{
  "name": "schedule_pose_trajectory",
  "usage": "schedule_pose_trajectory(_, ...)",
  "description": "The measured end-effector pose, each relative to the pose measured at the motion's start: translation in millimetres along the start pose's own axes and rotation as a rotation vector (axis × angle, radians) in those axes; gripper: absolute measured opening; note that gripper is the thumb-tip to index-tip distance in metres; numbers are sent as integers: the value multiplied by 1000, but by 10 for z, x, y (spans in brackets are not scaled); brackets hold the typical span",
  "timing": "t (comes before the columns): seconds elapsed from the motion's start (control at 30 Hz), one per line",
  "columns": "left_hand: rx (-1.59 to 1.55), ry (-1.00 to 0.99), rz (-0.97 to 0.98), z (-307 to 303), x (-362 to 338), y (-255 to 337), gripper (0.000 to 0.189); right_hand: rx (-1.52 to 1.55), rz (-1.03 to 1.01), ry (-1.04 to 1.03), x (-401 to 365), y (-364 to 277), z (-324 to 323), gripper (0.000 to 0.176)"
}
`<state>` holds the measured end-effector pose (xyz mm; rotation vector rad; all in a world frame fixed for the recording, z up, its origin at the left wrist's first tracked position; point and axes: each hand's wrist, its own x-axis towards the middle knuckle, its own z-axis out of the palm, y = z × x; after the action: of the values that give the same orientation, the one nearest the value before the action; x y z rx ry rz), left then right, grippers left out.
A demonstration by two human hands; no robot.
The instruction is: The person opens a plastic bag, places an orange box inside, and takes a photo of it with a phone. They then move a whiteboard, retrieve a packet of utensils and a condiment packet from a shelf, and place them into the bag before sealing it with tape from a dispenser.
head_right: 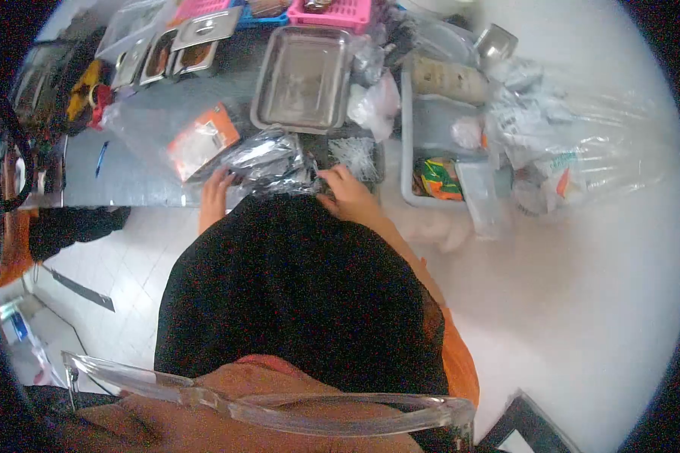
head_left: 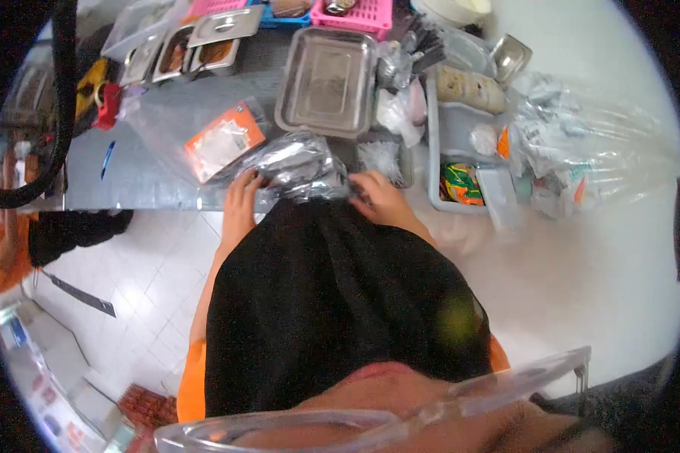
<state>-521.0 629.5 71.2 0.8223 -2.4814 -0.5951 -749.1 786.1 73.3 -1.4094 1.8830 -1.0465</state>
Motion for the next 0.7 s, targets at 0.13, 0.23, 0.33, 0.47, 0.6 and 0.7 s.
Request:
schedule_pose_trajectory(0.13, 504, -86, 173, 511, 116, -278, 57, -241, -37, -221, 197, -120, 185, 48)
schedule_pose_trajectory(0.23, 688, -97, 185, 676, 280, -225, 59, -388, 35, -392, 267, -26, 298, 44)
schedule_pose_trajectory(0.33, 499, -300, 31, 487, 387, 2, 69, -511, 401, -742, 257, 64, 312, 41)
schedule_pose_trajectory(0.47, 502, -243, 105, 619, 436, -125, 79, -356, 559, -452, 19, 361, 390, 48)
schedule_pose_trajectory(0.6, 476, -390, 135, 575, 558, 63, 77, -81, 272, 129, -268, 1043, 896, 55)
schedule_pose_trajectory(0.7, 380, -471, 77, 556, 643, 78, 81, 365, 529, 190, -214, 934, 952, 45)
